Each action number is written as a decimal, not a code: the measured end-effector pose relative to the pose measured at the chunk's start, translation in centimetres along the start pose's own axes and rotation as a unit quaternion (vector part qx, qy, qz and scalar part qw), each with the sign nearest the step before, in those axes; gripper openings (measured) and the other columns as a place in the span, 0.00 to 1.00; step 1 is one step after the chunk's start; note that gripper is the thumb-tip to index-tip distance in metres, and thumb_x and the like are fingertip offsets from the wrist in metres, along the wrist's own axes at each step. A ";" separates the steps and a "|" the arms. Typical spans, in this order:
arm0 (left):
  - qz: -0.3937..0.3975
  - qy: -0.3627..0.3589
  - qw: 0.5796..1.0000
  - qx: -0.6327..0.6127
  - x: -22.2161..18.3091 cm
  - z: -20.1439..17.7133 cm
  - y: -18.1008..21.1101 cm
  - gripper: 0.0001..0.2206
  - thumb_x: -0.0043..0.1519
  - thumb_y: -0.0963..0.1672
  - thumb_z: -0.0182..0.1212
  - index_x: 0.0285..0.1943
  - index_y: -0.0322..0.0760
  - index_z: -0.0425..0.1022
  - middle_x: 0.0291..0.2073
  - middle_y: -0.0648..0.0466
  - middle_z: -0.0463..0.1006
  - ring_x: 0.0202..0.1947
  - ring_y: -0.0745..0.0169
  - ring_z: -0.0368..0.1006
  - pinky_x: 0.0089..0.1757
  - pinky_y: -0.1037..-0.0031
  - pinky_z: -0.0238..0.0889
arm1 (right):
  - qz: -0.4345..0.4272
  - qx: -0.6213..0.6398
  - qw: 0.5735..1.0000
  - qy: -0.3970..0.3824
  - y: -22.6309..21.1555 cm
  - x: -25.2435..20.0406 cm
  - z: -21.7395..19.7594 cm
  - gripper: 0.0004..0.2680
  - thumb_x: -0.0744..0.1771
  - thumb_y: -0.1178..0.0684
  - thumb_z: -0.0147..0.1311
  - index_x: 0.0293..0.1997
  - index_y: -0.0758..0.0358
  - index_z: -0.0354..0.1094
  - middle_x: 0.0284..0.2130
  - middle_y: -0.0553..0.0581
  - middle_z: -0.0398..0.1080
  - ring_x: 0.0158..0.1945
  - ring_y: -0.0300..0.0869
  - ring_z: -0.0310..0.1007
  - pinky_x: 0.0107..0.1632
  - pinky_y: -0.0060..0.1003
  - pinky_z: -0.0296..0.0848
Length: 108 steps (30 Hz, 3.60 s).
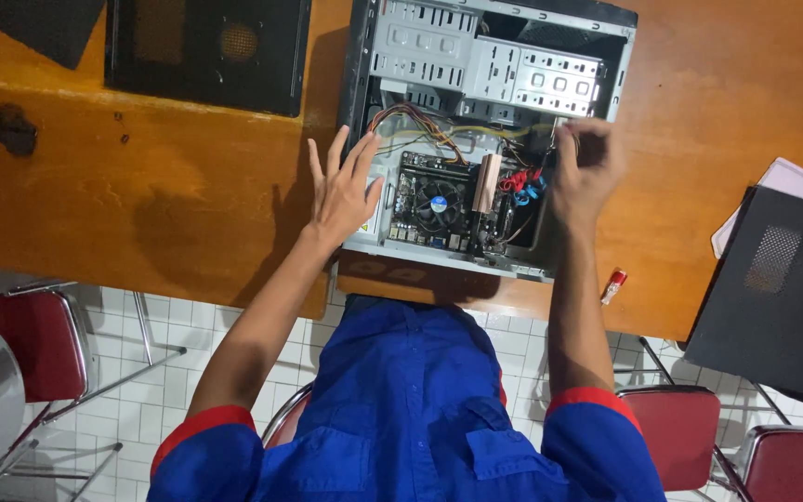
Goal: The person is performing internal maintenance on a desktop computer, including managing cables and handling RAM modules.
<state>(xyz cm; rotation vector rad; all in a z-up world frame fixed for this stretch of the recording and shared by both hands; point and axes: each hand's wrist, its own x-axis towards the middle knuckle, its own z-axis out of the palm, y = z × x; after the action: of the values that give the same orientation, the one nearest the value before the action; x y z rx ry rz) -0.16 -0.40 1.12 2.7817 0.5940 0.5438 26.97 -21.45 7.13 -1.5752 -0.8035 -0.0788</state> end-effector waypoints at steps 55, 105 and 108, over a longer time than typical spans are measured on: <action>0.034 -0.127 0.986 0.105 6.8 2.6 -0.8 0.32 0.75 0.57 0.39 0.44 0.28 0.83 0.68 0.43 0.69 0.76 0.46 0.47 0.67 0.34 0.26 | 0.271 0.007 0.909 -0.316 2.8 -5.1 8.4 0.09 0.68 0.57 0.62 0.53 0.63 0.75 0.41 0.63 0.77 0.46 0.51 0.79 0.51 0.47 0.77; 0.034 -0.066 0.992 0.106 6.8 4.4 -1.1 0.24 0.76 0.54 0.44 0.40 0.41 0.84 0.47 0.51 0.84 0.60 0.58 0.69 0.66 0.35 0.26 | 0.249 -0.014 0.879 -0.406 5.8 -5.7 9.9 0.04 0.64 0.62 0.64 0.40 0.63 0.77 0.33 0.63 0.78 0.40 0.52 0.80 0.46 0.47 0.77; 0.029 -0.069 0.994 0.082 6.5 4.7 -1.3 0.26 0.76 0.55 0.43 0.41 0.39 0.84 0.47 0.49 0.83 0.59 0.54 0.69 0.66 0.34 0.29 | 0.213 -0.056 0.867 -0.446 5.6 -7.3 10.9 0.05 0.62 0.58 0.68 0.38 0.56 0.78 0.31 0.57 0.78 0.40 0.51 0.81 0.49 0.46 0.75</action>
<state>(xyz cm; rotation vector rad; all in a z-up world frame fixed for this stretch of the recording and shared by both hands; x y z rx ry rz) 6.76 2.86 -1.55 2.9686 0.5507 0.3225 20.12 -14.66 -3.31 -1.8632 -1.1306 1.0117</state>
